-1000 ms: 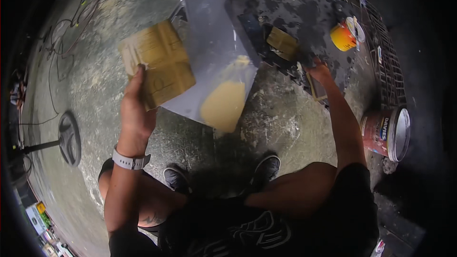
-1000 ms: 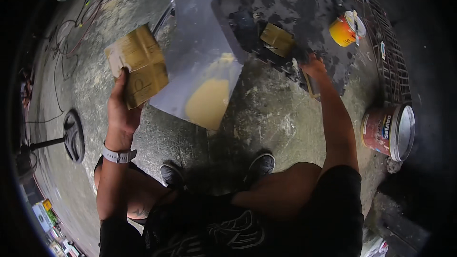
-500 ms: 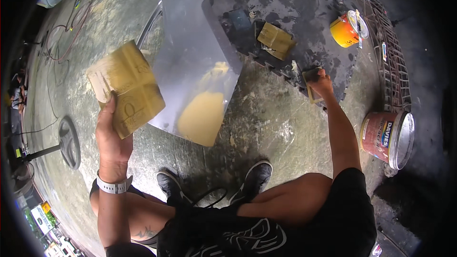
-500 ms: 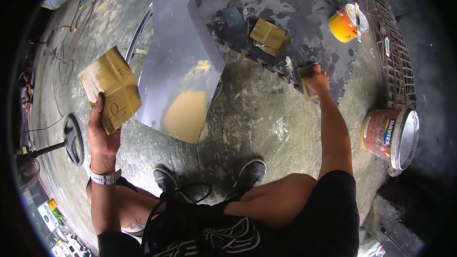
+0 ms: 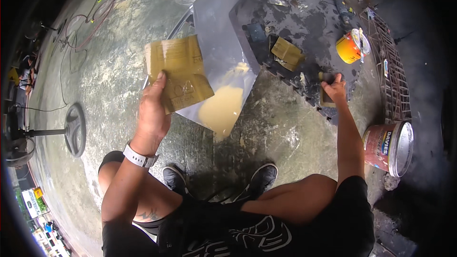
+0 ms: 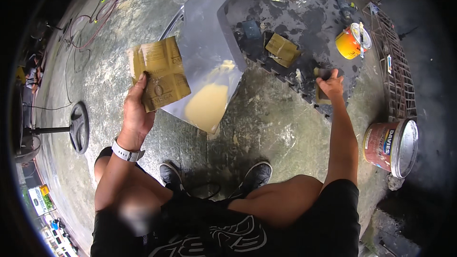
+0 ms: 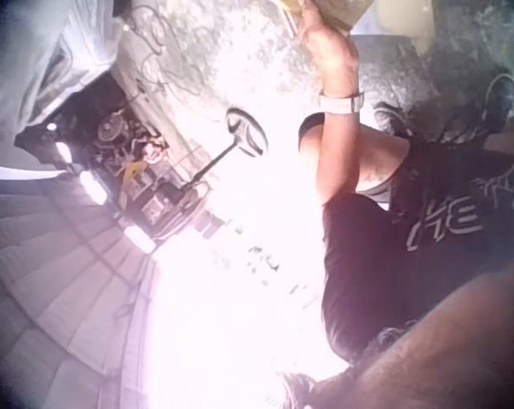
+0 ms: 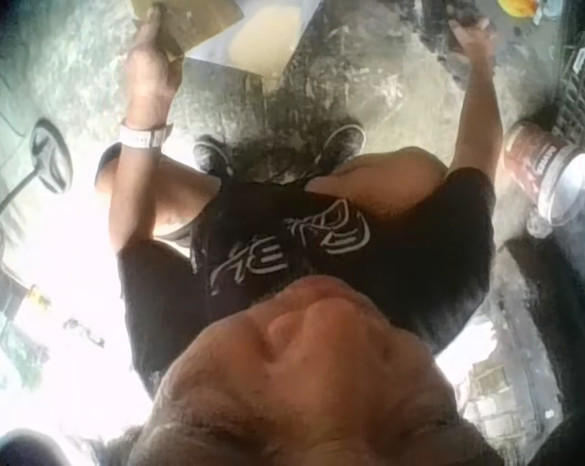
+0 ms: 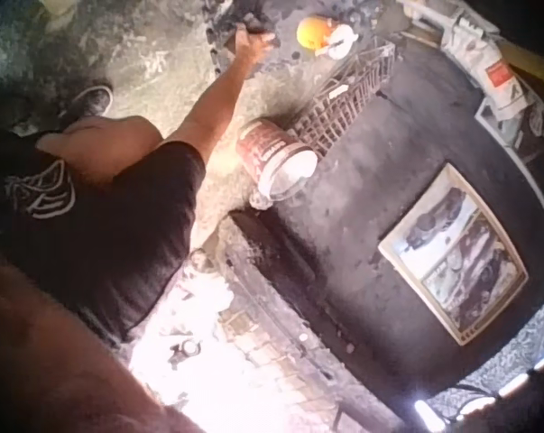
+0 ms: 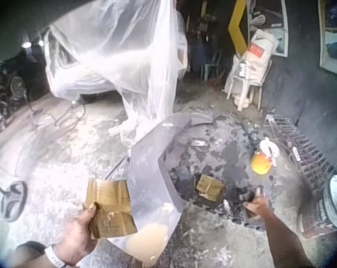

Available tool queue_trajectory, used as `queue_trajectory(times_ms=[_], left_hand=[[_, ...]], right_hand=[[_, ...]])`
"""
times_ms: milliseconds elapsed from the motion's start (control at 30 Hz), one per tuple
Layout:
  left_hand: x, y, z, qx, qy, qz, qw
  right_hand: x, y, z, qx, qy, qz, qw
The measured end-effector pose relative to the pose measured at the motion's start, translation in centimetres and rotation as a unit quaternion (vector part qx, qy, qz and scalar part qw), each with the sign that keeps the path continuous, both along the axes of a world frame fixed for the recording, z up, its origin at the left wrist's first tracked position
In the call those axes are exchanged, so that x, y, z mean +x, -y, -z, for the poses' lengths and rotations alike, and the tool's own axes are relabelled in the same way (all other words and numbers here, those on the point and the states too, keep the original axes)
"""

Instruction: The person wraps sandpaper around a sanding block and wet sands the body filler on a car bumper panel using water from a bucket. The person then replaces the sandpaper on the block with another sheet of sandpaper.

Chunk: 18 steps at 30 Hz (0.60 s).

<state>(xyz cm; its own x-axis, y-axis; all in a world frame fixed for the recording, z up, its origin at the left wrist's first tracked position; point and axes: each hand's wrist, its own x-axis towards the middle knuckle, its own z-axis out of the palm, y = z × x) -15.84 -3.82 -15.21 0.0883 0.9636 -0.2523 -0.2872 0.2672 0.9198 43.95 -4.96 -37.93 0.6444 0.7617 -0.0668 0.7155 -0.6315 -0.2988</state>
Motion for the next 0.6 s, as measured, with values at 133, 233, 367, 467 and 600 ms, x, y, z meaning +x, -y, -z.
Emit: queue_trajectory(times_ms=[133,233,367,467,600], left_hand=[[0.4,0.7,-1.0,-0.001,0.029,0.005,1.000],[-0.4,1.0,-1.1,0.006,0.043,0.009,0.999],[-2.0,1.2,-1.0,0.013,0.033,0.004,0.999],[-2.3,1.2,-0.6,0.022,0.023,-0.002,0.999],[-2.0,0.8,1.1,0.025,0.000,-0.033,0.999]], right_hand=[[-0.4,1.0,-4.4,-0.054,0.021,0.022,0.998],[-0.5,1.3,-6.1,-0.023,0.019,0.029,0.999],[-0.9,1.0,-6.9,0.027,0.051,0.024,0.998],[0.4,-0.5,-6.5,0.169,0.080,0.019,0.982],[-2.1,-4.9,-8.7,0.377,-0.230,-0.082,0.893]])
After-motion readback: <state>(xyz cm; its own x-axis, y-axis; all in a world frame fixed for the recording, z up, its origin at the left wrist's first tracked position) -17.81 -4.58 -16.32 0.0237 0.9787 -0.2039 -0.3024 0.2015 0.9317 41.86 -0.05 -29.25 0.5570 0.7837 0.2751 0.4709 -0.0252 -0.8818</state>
